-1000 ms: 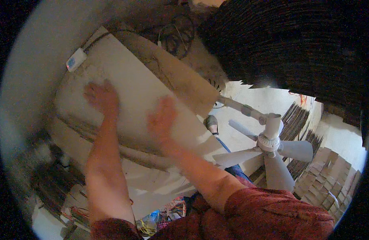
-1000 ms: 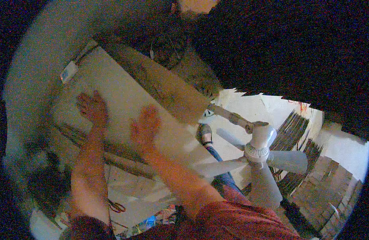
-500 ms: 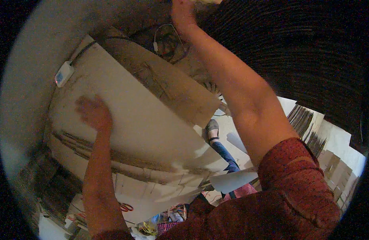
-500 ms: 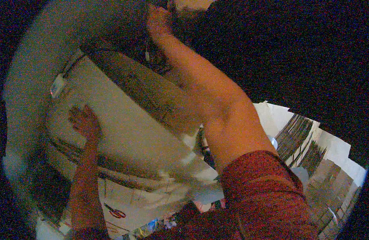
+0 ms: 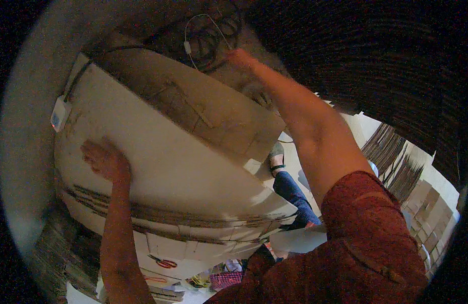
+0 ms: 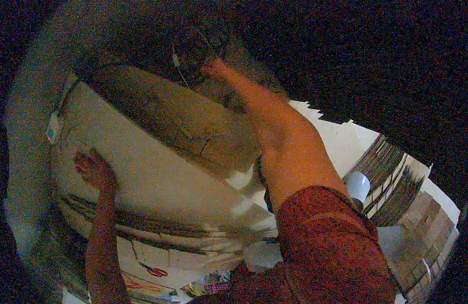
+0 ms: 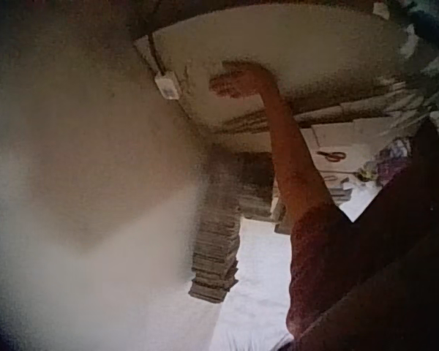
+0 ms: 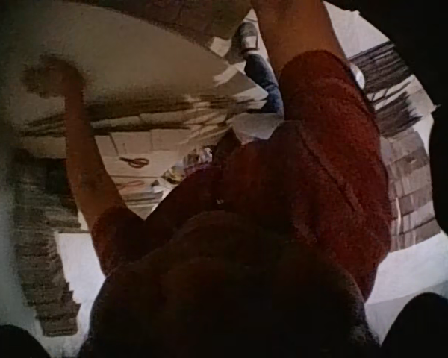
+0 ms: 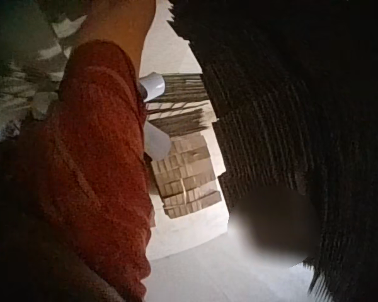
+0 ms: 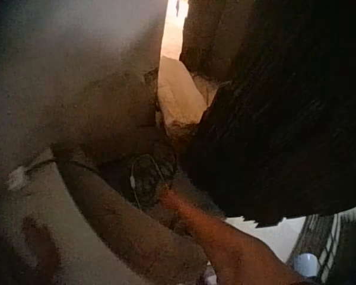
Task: The person gathers flat cardboard sheets, aligns them into a stack, and secures the bundle using red plastic straps. They then place the tied stack onto a larger pile and briefly handle a power cord and scissors.
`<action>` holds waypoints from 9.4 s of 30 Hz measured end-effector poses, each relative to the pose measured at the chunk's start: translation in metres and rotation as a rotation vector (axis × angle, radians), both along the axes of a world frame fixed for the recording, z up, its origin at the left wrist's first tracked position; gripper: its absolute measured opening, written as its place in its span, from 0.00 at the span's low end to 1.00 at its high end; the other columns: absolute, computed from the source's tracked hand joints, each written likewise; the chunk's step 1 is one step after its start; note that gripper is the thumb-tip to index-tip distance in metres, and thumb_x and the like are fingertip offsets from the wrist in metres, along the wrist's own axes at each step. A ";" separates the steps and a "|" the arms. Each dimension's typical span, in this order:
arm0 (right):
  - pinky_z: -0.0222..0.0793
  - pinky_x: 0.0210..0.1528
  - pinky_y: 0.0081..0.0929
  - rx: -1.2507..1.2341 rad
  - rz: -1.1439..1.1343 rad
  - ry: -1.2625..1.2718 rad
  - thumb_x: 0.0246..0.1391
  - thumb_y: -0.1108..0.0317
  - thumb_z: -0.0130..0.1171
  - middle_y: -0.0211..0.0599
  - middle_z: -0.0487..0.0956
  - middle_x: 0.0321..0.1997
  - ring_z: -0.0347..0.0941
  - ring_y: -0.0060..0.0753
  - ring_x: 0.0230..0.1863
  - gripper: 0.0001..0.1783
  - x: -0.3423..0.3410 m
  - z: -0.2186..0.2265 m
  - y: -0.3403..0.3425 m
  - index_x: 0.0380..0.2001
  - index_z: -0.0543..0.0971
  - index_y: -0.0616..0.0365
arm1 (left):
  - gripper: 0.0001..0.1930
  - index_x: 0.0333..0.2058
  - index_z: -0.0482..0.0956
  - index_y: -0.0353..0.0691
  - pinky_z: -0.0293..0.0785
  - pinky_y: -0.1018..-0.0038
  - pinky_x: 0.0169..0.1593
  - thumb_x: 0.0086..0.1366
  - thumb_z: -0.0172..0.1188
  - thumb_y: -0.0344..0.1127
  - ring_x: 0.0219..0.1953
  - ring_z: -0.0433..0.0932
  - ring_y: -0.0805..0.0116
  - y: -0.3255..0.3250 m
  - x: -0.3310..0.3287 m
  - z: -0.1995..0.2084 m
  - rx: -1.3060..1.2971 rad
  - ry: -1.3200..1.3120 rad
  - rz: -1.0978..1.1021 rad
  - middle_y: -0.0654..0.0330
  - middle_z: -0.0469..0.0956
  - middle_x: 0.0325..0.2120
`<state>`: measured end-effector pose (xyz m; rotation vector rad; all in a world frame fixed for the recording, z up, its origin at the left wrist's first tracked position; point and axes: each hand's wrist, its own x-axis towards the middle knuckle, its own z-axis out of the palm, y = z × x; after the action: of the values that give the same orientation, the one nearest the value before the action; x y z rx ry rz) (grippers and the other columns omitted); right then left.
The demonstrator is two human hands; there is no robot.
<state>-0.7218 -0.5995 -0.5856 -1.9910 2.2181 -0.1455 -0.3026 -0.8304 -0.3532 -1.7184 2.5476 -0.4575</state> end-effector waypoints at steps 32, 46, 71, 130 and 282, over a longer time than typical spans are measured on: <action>0.67 0.36 0.34 0.994 -0.386 -0.683 0.54 0.55 0.47 0.37 0.73 0.34 0.70 0.37 0.32 0.15 0.091 0.091 0.134 0.40 0.75 0.49 | 0.36 0.60 0.52 0.40 0.52 0.50 0.57 0.62 0.33 0.63 0.60 0.51 0.44 -0.001 0.008 0.011 0.036 0.082 0.066 0.49 0.49 0.61; 0.66 0.30 0.32 1.117 -0.505 -0.701 0.54 0.56 0.47 0.36 0.72 0.28 0.69 0.34 0.26 0.14 0.085 0.085 0.209 0.36 0.75 0.51 | 0.34 0.59 0.54 0.42 0.55 0.49 0.55 0.63 0.36 0.61 0.59 0.54 0.46 -0.011 0.030 0.001 -0.006 0.069 -0.035 0.51 0.51 0.60; 0.64 0.19 0.26 0.407 -1.087 -1.698 0.55 0.56 0.48 0.29 0.69 0.16 0.65 0.25 0.16 0.14 0.018 0.181 0.041 0.29 0.75 0.55 | 0.30 0.56 0.57 0.36 0.57 0.49 0.54 0.63 0.43 0.53 0.57 0.57 0.46 0.001 0.006 0.019 0.060 0.034 0.081 0.47 0.55 0.58; 0.71 0.31 0.37 0.967 -0.272 0.098 0.41 0.53 0.60 0.44 0.78 0.28 0.76 0.42 0.31 0.19 0.138 0.490 0.190 0.26 0.79 0.60 | 0.16 0.49 0.66 0.34 0.48 0.87 0.17 0.67 0.44 0.38 0.15 0.50 0.86 0.160 0.178 0.323 1.227 1.991 0.348 0.70 0.58 0.18; 0.71 0.35 0.41 0.093 0.472 0.167 0.46 0.60 0.55 0.39 0.77 0.28 0.74 0.47 0.34 0.09 0.474 0.403 -0.270 0.25 0.79 0.51 | 0.28 0.44 0.70 0.35 0.69 0.66 0.48 0.39 0.66 0.29 0.45 0.70 0.53 -0.025 0.213 0.095 0.472 1.062 -0.167 0.52 0.69 0.43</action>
<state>-0.2479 -0.8698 -0.1828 -2.4774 1.7300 0.1830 -0.0896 -0.8558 -0.2585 -1.8067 2.9781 1.3020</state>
